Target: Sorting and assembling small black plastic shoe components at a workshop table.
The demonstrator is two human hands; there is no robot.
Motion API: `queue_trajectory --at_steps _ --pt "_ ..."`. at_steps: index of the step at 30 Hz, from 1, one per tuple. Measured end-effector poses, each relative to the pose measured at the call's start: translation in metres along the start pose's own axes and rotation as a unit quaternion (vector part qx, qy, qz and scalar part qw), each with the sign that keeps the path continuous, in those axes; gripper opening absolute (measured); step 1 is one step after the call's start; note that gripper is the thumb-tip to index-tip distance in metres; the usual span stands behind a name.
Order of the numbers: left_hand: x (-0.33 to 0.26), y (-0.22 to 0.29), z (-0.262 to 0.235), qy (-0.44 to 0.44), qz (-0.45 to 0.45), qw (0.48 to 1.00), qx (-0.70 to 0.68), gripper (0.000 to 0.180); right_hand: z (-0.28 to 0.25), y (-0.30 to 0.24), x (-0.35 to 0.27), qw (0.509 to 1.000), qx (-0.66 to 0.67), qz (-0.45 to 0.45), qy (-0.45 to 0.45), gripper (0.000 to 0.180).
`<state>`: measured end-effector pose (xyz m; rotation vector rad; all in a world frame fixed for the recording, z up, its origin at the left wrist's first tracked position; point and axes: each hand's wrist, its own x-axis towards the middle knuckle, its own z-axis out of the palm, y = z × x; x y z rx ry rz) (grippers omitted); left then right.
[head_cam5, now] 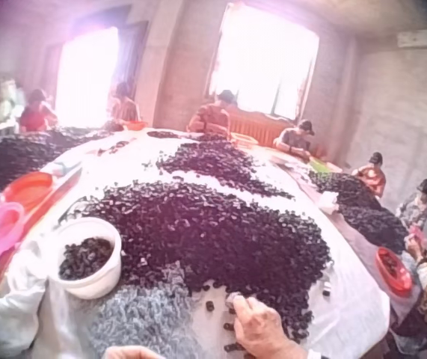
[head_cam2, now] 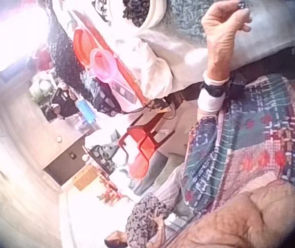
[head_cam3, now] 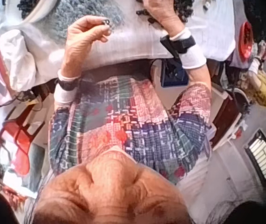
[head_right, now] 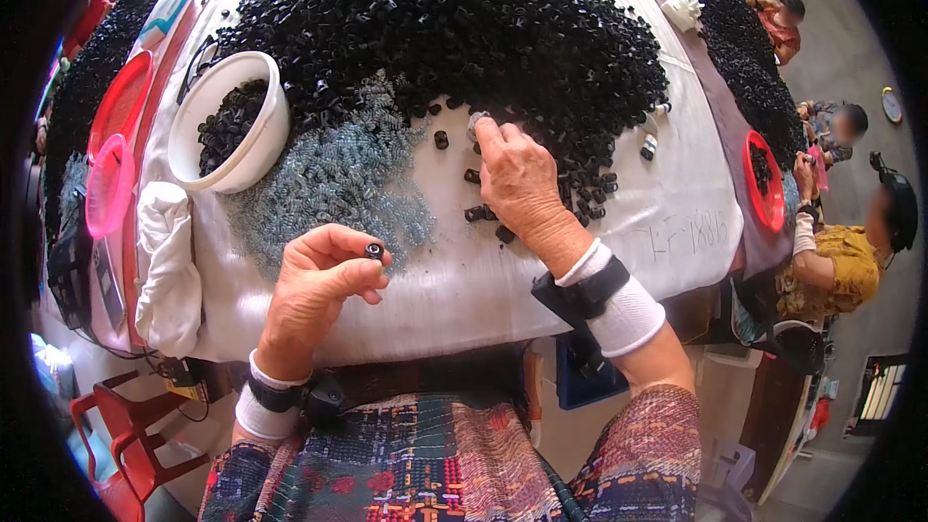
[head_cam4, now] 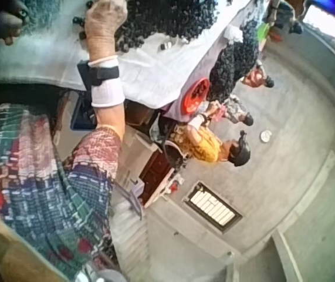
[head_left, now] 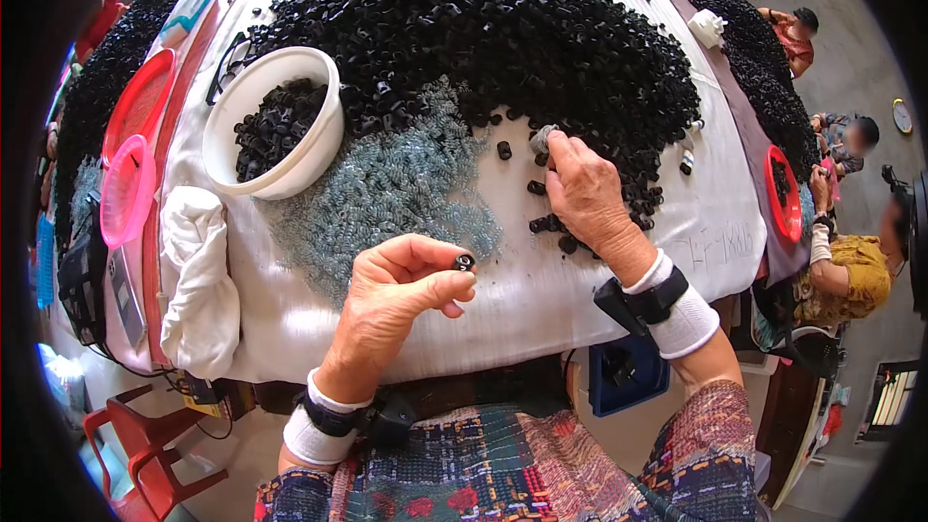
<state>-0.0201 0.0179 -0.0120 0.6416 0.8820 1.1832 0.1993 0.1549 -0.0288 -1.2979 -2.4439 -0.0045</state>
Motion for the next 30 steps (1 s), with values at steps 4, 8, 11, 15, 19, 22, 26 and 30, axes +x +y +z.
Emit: queue_trajectory --at_steps 4,8,11,15,19,22,26,30 --pt "-0.005 -0.003 0.001 0.006 0.001 1.000 -0.008 0.018 -0.001 -0.010 -0.006 0.997 0.048 -0.010 0.055 0.025" --pt "-0.007 0.000 0.007 0.016 0.005 1.000 0.003 0.019 -0.043 -0.052 -0.005 0.919 0.369 0.124 -0.062 0.025" --pt "-0.005 0.003 0.014 0.012 0.028 0.999 -0.018 0.020 -0.058 -0.072 -0.010 0.788 0.604 0.111 -0.024 0.018" --pt "-0.005 0.010 0.024 0.013 0.039 0.999 -0.015 0.018 -0.069 -0.080 -0.014 0.738 0.671 0.064 -0.030 0.023" --pt "-0.013 0.010 0.029 0.013 0.058 0.998 -0.019 0.019 -0.070 -0.085 -0.025 0.739 0.672 0.050 -0.023 0.026" --pt "-0.014 0.011 0.029 0.012 0.070 0.997 0.007 0.019 -0.074 -0.093 -0.033 0.774 0.631 0.026 0.047 0.031" --pt "-0.017 0.012 0.036 0.005 0.079 0.997 0.003 0.022 -0.071 -0.095 -0.042 0.801 0.588 -0.012 0.113 0.034" --pt "-0.019 0.012 0.039 0.002 0.091 0.996 0.016 0.022 -0.069 -0.097 -0.043 0.851 0.492 -0.040 0.179 0.036"
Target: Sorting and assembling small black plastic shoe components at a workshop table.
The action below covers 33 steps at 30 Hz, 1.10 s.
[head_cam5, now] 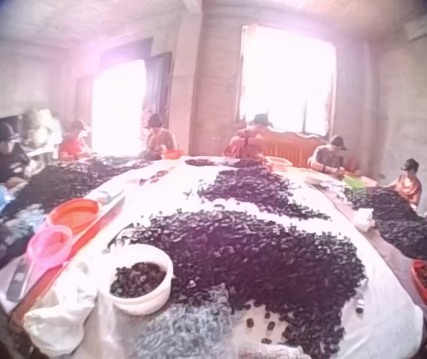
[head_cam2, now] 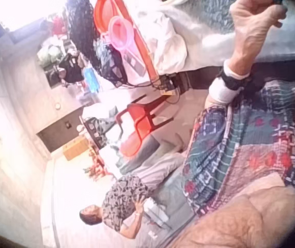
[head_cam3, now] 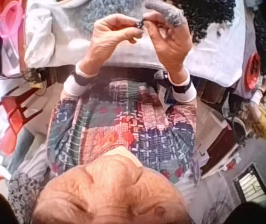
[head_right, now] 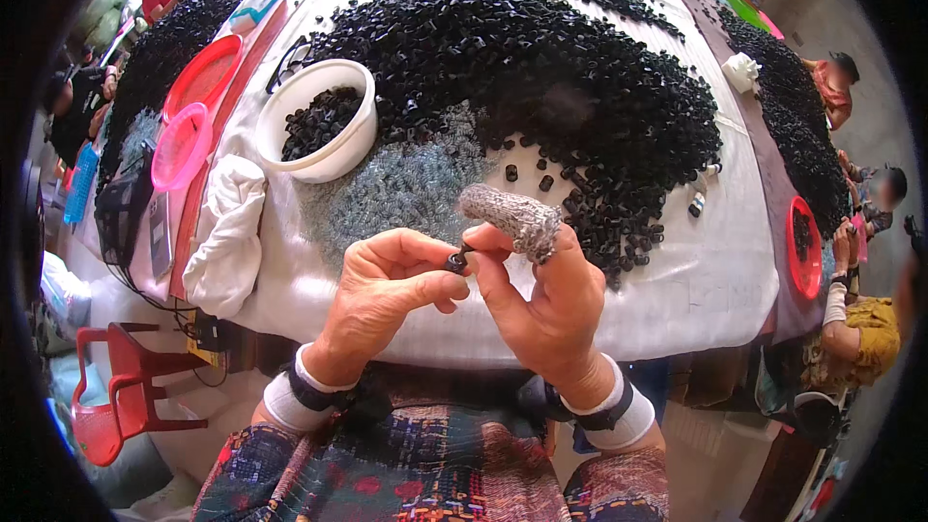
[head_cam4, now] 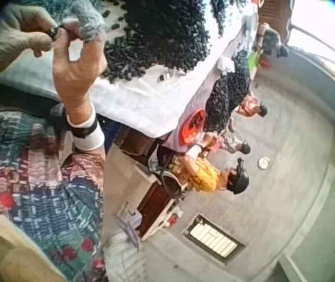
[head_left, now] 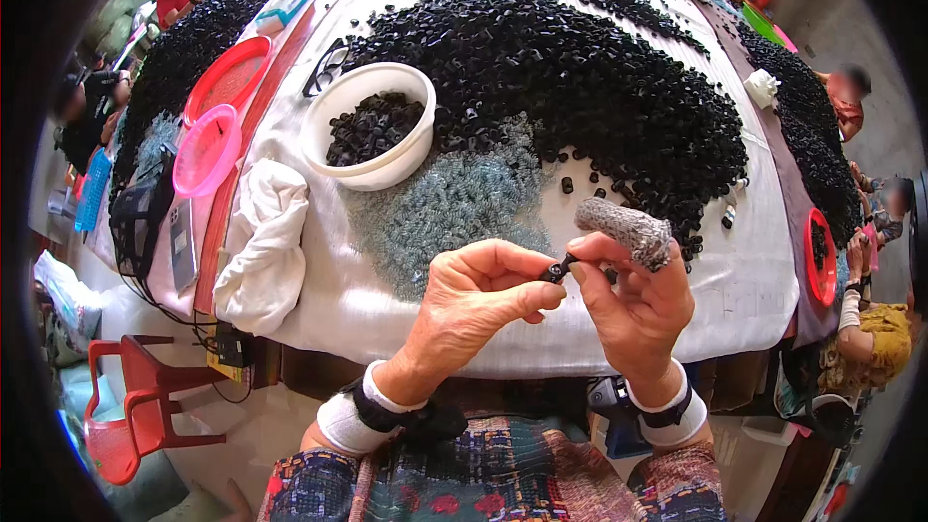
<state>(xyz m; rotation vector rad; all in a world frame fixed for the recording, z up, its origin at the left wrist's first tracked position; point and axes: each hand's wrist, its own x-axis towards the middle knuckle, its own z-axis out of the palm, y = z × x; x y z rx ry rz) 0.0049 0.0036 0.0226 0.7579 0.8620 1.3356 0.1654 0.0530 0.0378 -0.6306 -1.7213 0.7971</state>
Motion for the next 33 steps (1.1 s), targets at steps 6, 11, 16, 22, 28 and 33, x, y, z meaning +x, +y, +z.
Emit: queue_trajectory --at_steps 6,11,16,22,28,33 --pt "-0.002 -0.001 0.001 0.011 0.012 1.000 0.017 0.022 0.004 0.006 -0.005 0.998 -0.056 -0.034 0.005 0.034" --pt "0.001 0.002 0.001 0.019 0.015 0.997 0.080 0.022 0.003 0.012 -0.003 0.995 -0.098 -0.024 0.002 0.031" --pt "0.008 -0.001 -0.002 0.013 -0.001 0.999 0.029 0.023 0.003 0.013 0.000 0.996 -0.087 0.022 -0.006 0.027" --pt "0.017 -0.008 -0.007 0.023 0.012 0.999 0.029 0.025 0.009 0.015 0.008 0.990 -0.138 0.028 -0.030 0.023" --pt "0.019 -0.017 -0.006 0.040 0.007 0.999 0.036 0.021 0.014 0.012 0.007 0.983 -0.181 -0.010 -0.038 0.022" --pt "0.013 -0.020 -0.005 0.058 -0.023 0.998 -0.025 0.018 0.014 0.008 0.003 0.985 -0.163 0.021 -0.051 0.025"
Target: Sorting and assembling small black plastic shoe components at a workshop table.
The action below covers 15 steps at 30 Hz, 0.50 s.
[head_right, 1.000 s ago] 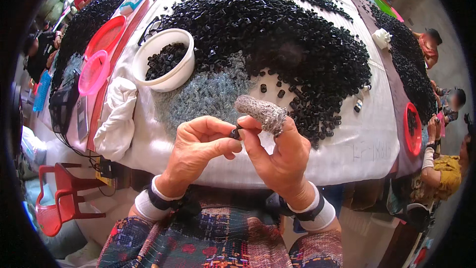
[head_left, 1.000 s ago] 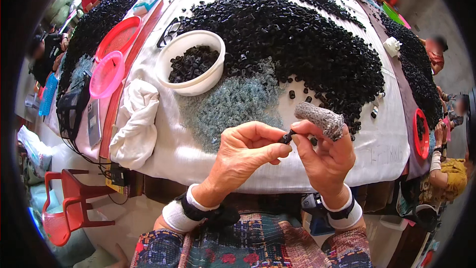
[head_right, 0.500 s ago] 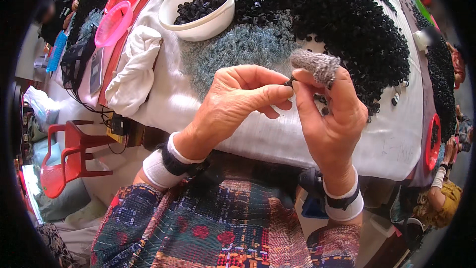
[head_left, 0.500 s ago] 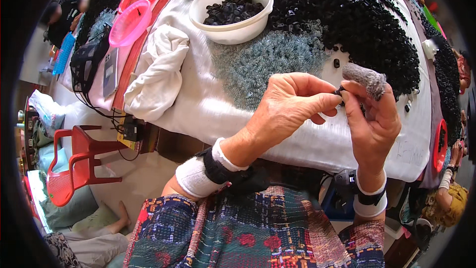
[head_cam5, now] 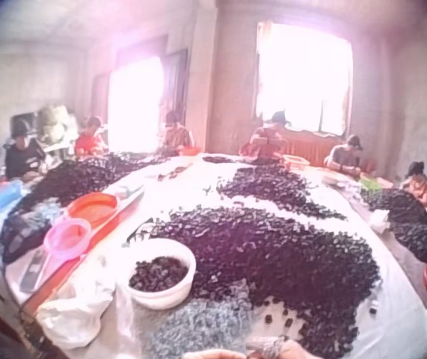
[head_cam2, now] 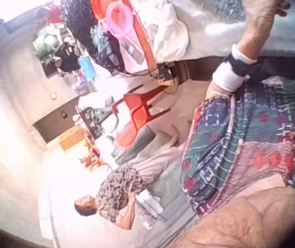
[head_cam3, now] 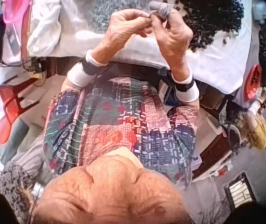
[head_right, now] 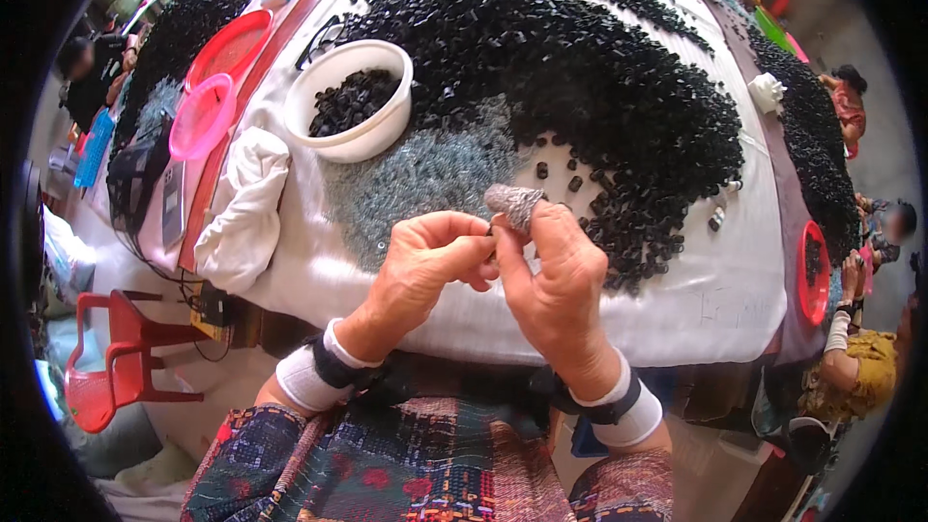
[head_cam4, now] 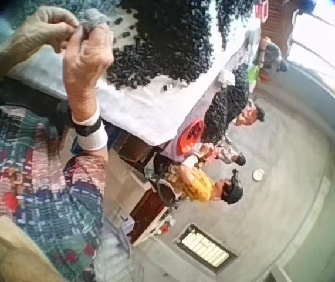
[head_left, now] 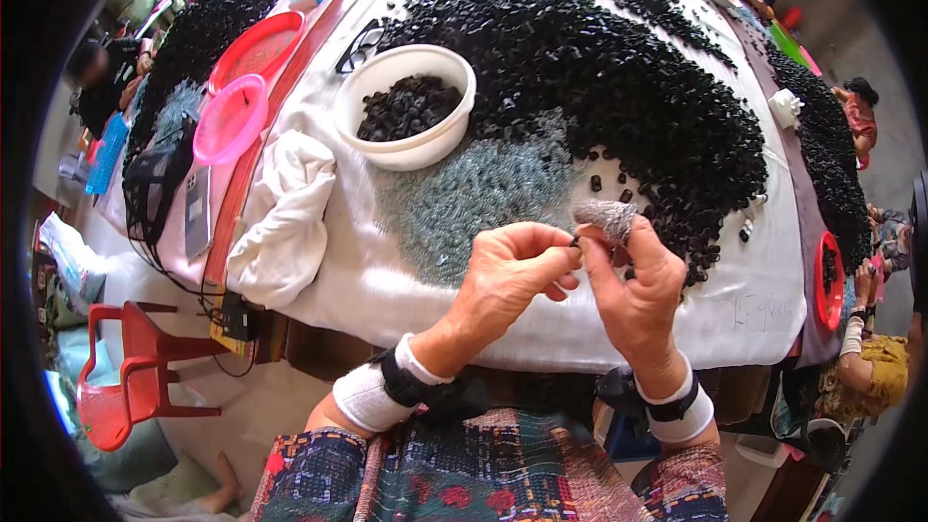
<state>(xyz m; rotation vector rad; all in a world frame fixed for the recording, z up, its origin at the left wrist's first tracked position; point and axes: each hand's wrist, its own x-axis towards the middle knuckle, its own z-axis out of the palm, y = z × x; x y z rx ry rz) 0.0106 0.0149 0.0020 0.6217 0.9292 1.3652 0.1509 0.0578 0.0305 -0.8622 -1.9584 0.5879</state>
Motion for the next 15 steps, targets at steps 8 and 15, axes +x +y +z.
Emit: queue_trajectory --at_steps 8,15 --pt "-0.001 0.004 -0.006 -0.015 0.015 1.000 0.000 0.015 -0.004 0.006 0.001 0.993 0.097 0.065 -0.022 0.032" --pt "-0.002 0.011 -0.007 -0.027 -0.027 0.996 -0.075 0.013 -0.002 0.003 0.001 0.992 -0.029 -0.115 -0.047 0.055"
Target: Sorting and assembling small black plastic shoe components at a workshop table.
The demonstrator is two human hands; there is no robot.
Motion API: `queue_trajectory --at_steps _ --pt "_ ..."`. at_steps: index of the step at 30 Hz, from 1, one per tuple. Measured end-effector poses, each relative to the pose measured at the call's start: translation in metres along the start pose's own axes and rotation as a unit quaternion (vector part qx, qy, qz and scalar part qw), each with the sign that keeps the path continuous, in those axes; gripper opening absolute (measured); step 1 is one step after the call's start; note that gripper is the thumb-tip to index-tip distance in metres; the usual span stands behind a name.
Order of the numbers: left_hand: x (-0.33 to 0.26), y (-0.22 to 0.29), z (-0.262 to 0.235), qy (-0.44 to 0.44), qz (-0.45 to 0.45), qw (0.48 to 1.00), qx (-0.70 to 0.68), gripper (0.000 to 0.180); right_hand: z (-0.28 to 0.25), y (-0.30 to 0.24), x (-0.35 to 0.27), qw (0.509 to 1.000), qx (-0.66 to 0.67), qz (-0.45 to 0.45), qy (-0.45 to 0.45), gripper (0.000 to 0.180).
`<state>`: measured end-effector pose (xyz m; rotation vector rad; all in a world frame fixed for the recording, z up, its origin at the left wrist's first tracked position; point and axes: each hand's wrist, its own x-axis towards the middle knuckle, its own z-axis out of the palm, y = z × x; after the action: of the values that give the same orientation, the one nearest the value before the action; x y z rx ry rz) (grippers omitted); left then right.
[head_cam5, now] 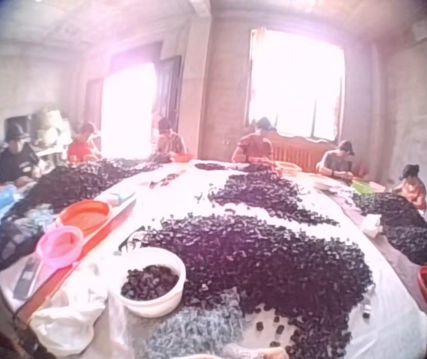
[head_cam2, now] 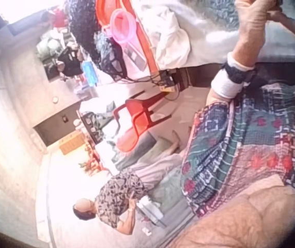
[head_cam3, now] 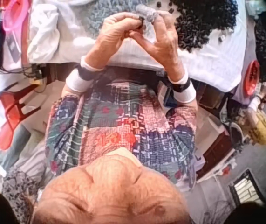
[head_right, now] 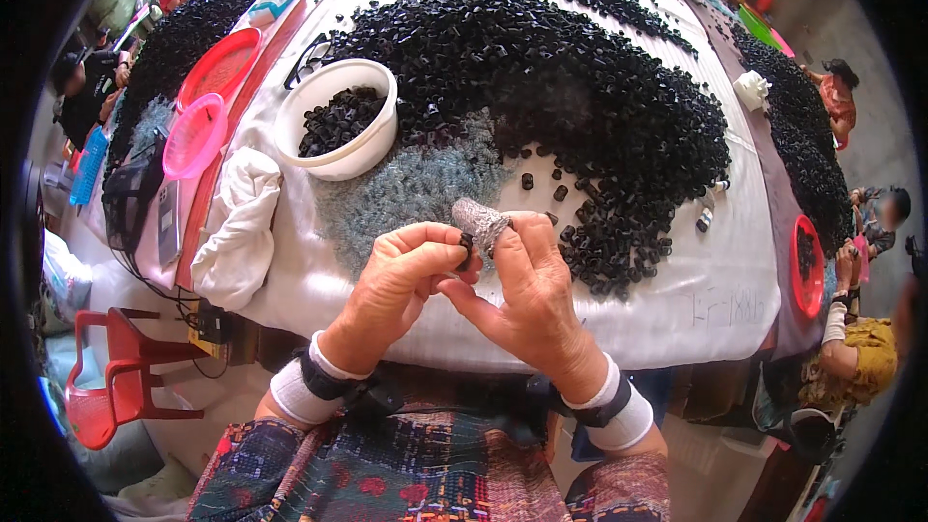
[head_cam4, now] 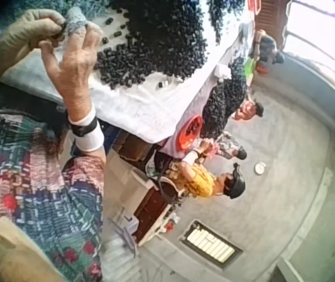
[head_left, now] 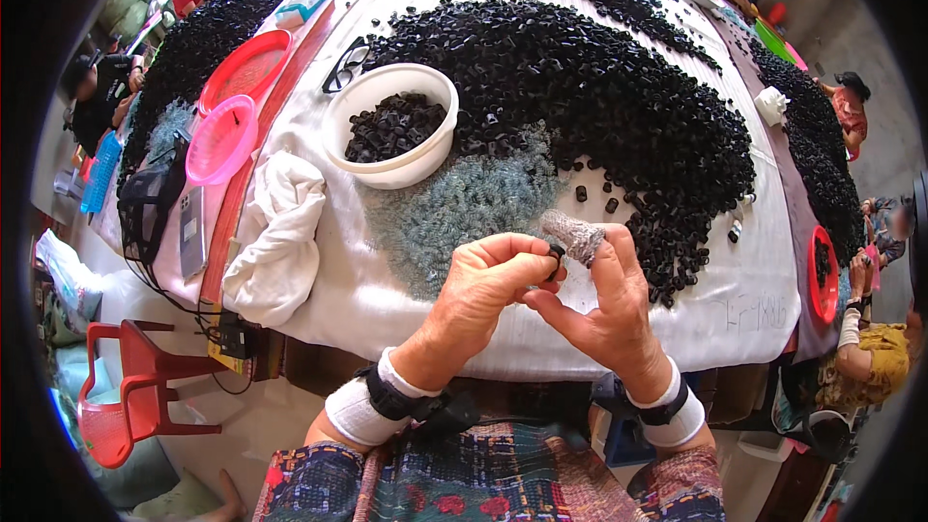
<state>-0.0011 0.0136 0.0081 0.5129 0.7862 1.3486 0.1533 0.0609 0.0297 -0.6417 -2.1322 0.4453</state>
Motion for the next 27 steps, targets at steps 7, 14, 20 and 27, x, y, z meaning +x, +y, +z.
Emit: queue_trajectory --at_steps 7,14,20,27 --pt "0.000 0.002 -0.001 -0.023 -0.036 0.999 0.019 0.012 0.008 0.003 -0.007 1.000 -0.017 -0.018 0.013 0.045" --pt "0.000 0.002 -0.002 0.000 -0.064 0.997 0.045 0.012 0.006 0.008 -0.005 0.997 -0.045 -0.059 0.021 0.037" --pt "0.002 0.002 -0.004 0.003 -0.071 0.994 0.081 0.014 -0.001 0.015 -0.003 0.997 -0.031 -0.072 -0.013 0.035" --pt "0.002 -0.003 -0.004 -0.028 -0.058 0.993 0.101 0.017 0.000 0.018 -0.011 0.995 -0.046 -0.084 -0.010 0.031"
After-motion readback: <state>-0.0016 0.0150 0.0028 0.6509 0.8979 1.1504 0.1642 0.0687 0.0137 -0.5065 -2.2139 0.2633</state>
